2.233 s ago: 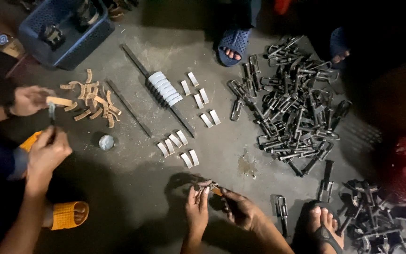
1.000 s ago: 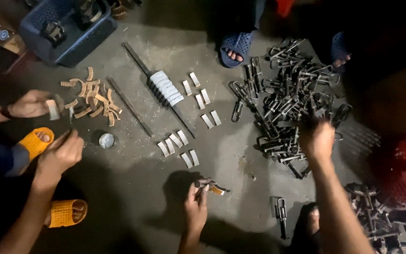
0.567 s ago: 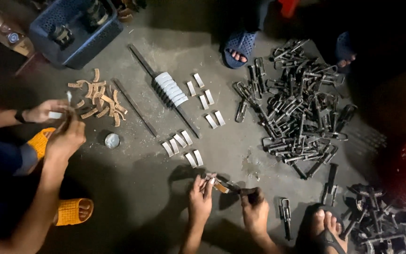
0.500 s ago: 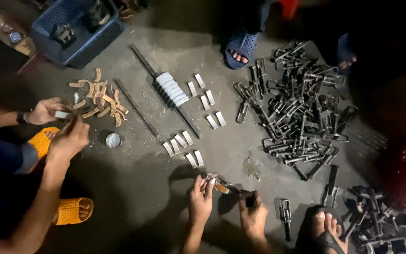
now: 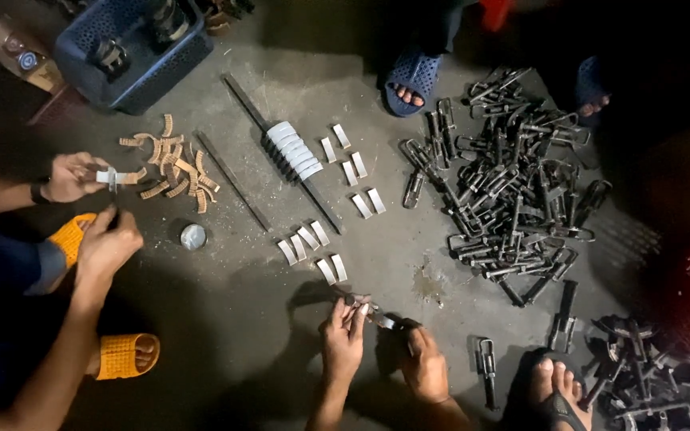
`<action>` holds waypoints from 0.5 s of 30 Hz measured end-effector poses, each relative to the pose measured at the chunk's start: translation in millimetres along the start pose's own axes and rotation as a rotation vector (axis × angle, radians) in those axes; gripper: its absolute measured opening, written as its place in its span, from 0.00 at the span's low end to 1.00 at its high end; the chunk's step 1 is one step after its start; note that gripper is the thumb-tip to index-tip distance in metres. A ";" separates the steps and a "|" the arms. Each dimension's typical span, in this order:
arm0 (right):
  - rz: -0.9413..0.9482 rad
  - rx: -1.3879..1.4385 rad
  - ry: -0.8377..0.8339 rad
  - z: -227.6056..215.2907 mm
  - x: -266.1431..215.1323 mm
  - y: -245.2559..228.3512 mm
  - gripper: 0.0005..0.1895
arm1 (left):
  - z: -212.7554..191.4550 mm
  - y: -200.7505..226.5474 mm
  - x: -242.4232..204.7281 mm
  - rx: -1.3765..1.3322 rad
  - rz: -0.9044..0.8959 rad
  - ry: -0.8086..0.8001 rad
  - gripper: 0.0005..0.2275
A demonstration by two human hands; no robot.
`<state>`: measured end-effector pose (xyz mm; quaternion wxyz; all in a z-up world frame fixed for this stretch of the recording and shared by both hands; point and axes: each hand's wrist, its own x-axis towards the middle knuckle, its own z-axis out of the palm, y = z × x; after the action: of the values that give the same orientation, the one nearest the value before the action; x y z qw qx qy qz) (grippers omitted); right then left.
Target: The person assembles motorcycle engine connecting rods and sorts mechanical components.
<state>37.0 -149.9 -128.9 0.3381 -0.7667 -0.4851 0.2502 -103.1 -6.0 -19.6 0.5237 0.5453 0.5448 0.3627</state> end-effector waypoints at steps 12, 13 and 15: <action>-0.056 0.024 -0.233 -40.8 38.9 -75.5 0.48 | 3.5 -16.2 -12.7 -0.127 -0.023 -0.037 0.11; -0.150 0.015 -0.192 -35.7 37.5 -68.9 0.48 | 3.7 -16.7 -13.1 -0.094 -0.030 -0.049 0.11; -0.112 0.072 -0.188 -39.5 43.7 -77.5 0.43 | 4.6 -16.5 -15.9 -0.098 -0.033 -0.051 0.11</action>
<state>38.2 -97.5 -46.8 0.3320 -0.6989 -0.5474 0.3188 -104.5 -24.6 -33.6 0.5694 0.5190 0.5218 0.3664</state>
